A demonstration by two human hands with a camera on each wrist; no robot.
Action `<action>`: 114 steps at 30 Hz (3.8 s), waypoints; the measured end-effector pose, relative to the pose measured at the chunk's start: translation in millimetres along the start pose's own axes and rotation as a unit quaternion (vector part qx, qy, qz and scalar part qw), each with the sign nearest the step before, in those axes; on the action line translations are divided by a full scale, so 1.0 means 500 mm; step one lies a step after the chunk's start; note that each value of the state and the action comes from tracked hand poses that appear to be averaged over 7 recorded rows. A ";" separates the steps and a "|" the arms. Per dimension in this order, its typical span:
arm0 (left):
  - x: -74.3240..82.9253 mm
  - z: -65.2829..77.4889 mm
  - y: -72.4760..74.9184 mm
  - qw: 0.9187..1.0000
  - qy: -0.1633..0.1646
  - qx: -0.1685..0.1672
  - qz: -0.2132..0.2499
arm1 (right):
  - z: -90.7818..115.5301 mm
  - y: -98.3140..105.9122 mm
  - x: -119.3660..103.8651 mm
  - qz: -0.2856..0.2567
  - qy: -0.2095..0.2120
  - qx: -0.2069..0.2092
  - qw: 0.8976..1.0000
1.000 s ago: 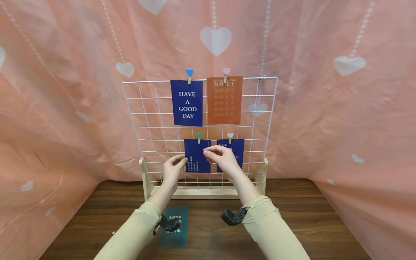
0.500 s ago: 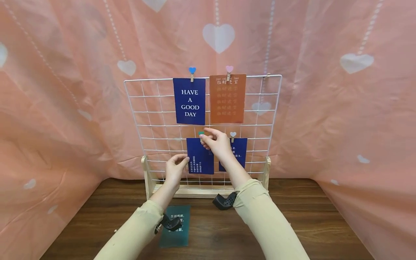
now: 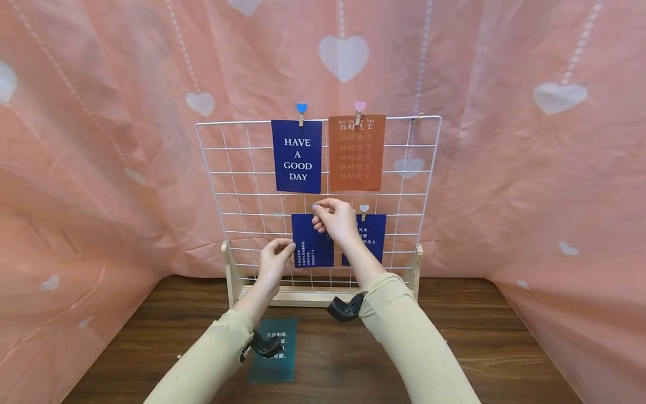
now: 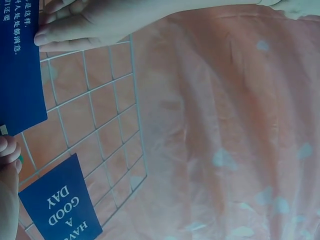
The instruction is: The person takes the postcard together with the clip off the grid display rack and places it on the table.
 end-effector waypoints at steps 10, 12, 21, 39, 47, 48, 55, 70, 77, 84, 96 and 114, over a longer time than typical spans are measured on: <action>-0.005 -0.007 0.001 1.000 0.007 0.015 -0.011 | -0.005 0.002 0.001 0.005 0.020 0.034 0.999; -0.005 -0.007 0.001 1.000 0.007 0.016 -0.013 | -0.005 0.003 0.002 -0.001 0.024 0.047 0.999; -0.004 -0.007 0.003 1.000 0.013 0.009 -0.024 | -0.008 0.010 0.000 -0.038 0.042 0.081 0.995; -0.024 0.020 0.011 0.998 0.044 -0.051 -0.005 | 0.035 0.039 0.004 -0.115 0.027 0.047 0.992; -0.048 0.044 0.020 0.994 0.064 -0.083 0.006 | 0.066 0.055 0.027 -0.103 0.009 0.032 0.994; -0.051 0.049 0.020 0.994 0.065 -0.087 0.007 | 0.070 0.059 0.029 -0.104 0.008 0.030 0.994; -0.044 0.100 0.020 0.989 0.073 -0.126 0.022 | 0.110 0.075 0.026 -0.121 -0.003 0.024 0.992; -0.150 0.176 0.016 0.978 0.136 -0.153 0.027 | 0.184 0.115 0.181 -0.147 -0.077 0.056 0.985; -0.186 0.209 0.018 0.974 0.156 -0.162 -0.001 | 0.226 0.113 0.242 -0.154 -0.112 0.056 0.980; -0.196 0.234 0.019 0.971 0.169 -0.168 -0.004 | 0.259 0.122 0.296 -0.204 -0.141 0.066 0.966; -0.220 0.255 0.013 0.967 0.192 -0.168 -0.003 | 0.332 0.157 0.370 -0.185 -0.214 0.070 0.956; -0.247 0.286 0.018 0.963 0.214 -0.156 -0.056 | 0.415 0.200 0.438 -0.147 -0.288 0.015 0.946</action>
Point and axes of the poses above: each hand's wrist, its own z-axis away from the middle knuckle, its own y-axis out of the back of the hand, x = y × z, the point moved 8 cm from there along -z, towards the middle knuckle, and after that the axes turned 2 degrees about -z, right-handed, at the moved point
